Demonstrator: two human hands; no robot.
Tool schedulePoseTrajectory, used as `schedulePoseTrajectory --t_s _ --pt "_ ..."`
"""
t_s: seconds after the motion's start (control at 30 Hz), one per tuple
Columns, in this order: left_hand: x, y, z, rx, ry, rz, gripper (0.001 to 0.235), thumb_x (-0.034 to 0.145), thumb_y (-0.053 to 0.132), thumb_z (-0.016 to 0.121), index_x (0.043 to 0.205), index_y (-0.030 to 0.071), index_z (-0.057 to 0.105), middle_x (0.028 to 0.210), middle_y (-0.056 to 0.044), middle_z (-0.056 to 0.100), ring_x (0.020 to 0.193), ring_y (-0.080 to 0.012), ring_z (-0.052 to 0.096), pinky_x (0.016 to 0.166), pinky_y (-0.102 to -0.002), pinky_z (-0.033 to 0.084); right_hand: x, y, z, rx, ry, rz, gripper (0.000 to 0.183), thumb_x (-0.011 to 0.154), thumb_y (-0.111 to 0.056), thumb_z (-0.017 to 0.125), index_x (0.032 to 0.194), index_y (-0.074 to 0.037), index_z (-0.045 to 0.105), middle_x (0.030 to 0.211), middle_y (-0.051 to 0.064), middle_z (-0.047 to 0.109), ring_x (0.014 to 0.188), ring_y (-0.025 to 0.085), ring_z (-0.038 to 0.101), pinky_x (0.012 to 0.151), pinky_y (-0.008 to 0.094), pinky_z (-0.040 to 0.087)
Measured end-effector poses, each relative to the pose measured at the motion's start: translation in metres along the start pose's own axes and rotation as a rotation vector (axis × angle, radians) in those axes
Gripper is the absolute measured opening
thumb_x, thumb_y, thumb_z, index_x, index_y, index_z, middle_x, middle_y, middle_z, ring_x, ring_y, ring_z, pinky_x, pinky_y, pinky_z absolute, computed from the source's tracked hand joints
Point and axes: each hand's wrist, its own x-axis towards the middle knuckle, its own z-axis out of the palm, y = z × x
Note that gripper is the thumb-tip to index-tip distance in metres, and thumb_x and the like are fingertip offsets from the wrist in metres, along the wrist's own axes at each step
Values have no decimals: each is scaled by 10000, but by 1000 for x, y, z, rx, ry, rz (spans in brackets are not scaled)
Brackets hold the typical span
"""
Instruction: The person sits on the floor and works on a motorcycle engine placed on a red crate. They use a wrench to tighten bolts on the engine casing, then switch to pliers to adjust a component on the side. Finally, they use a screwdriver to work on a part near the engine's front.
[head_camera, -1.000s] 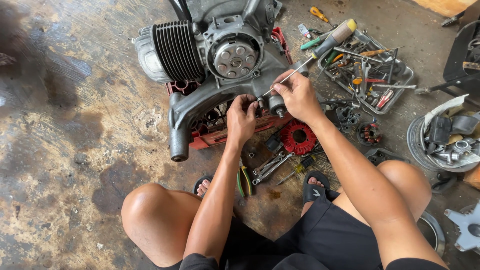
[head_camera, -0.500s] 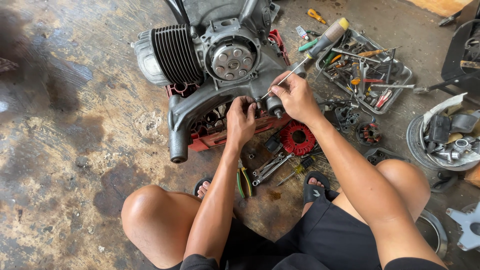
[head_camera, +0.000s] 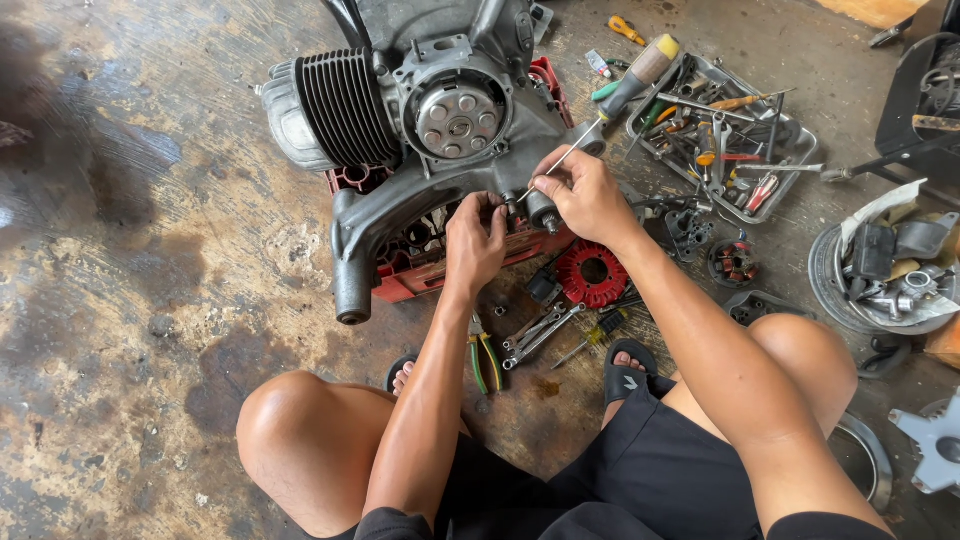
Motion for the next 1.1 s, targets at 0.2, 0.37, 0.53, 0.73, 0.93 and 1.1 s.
schedulePoseTrajectory --t_s 0.2,0.37,0.53,0.73,0.93,1.1 --pt "-5 5 -4 49 33 143 71 995 45 613 1065 32 620 860 -166 633 779 -355 690 650 -437 566 -2 5 0 -20 22 -2 110 973 -106 694 1083 -105 704 939 79 757 862 175 717 784 362 570" --pt "-3 0 -3 50 51 150 107 982 60 650 1088 60 632 887 -131 666 811 -315 709 678 -422 573 -7 5 2 -104 77 -33 102 941 -131 738 1039 -155 746 909 74 754 812 205 709 722 339 570" --pt "-5 -7 -3 37 65 136 92 984 98 672 1075 87 661 902 -116 693 829 -290 720 691 -387 572 -8 9 4 -175 91 -91 112 906 -123 771 1014 -153 768 880 123 733 817 320 727 689 407 579" --pt "-10 -19 1 45 17 16 126 954 56 671 1077 45 647 931 -145 657 857 -307 712 685 -401 592 -4 28 9 -240 74 -203 119 873 -107 775 984 -151 768 915 61 766 980 305 696 881 411 551" --pt "-17 -26 6 -3 -31 -54 154 973 8 639 1124 -2 610 944 -184 649 890 -365 715 698 -464 599 -3 31 13 -250 45 -214 116 869 -97 772 970 -153 769 938 39 774 1006 296 675 910 421 536" --pt "-17 -25 7 -17 -2 -108 136 970 51 675 1095 26 630 906 -163 696 838 -327 725 681 -449 568 -1 33 13 -253 15 -198 119 871 -115 778 968 -184 777 901 40 771 993 315 669 925 444 531"
